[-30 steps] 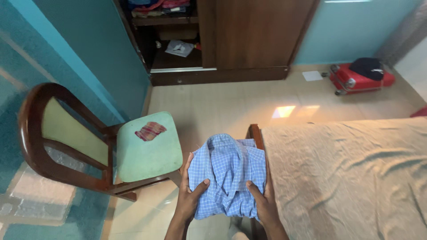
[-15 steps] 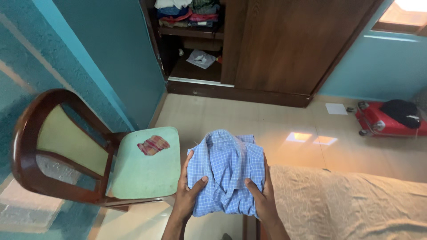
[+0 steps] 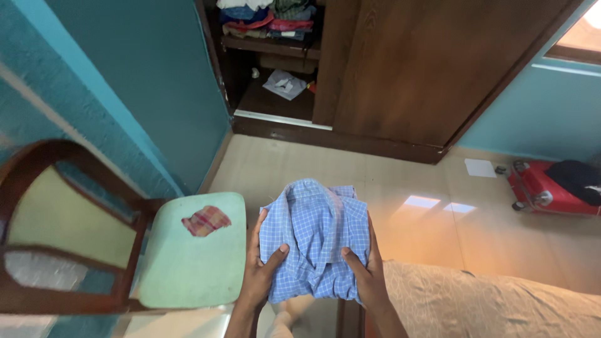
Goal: The person folds a blue checkered shirt on a bed and places it in a wardrobe. They then rearrange a stack of books and notebooks on a shelf, picking up a spiral notebook with a bicycle cover and placing it on the bed.
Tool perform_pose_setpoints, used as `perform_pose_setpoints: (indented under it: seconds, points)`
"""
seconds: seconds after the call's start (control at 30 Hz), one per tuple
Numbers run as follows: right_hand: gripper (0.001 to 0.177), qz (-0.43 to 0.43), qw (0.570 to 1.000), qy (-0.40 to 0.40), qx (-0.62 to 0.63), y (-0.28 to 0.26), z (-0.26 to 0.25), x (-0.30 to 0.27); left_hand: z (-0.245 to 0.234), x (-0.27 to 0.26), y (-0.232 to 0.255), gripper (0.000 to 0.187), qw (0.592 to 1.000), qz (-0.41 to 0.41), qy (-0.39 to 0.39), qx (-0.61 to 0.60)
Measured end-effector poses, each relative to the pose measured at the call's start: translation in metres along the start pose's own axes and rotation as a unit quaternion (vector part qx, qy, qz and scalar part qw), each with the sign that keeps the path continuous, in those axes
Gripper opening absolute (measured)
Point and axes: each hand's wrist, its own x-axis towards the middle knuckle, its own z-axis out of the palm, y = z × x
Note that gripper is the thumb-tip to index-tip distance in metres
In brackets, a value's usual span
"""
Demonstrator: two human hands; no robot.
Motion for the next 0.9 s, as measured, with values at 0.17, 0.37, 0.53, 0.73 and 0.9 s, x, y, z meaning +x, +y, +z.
perform_pose_setpoints:
  seconds: [0.17, 0.37, 0.53, 0.73, 0.9]
  points:
    - [0.079, -0.006, 1.000, -0.002, 0.000, 0.008, 0.012, 0.064, -0.004, 0.069, -0.001, 0.085, 1.000, 0.016, 0.000, 0.000]
    - [0.077, 0.002, 0.999, 0.008, 0.038, 0.015, 0.044, 0.142, -0.018, 0.156, 0.008, 0.084, 0.999, -0.016, -0.005, -0.049]
    - [0.079, 0.007, 0.999, 0.016, 0.044, 0.022, 0.068, 0.200, -0.035, 0.220, 0.014, 0.089, 0.997, -0.006, -0.020, -0.068]
    - [0.076, -0.033, 0.998, -0.004, 0.053, 0.033, 0.090, 0.255, -0.047, 0.278, 0.024, 0.100, 0.995, -0.014, -0.020, -0.097]
    - [0.077, -0.017, 0.997, -0.001, 0.079, 0.047, 0.101, 0.298, -0.056, 0.322, 0.020, 0.088, 0.996, -0.003, -0.025, -0.085]
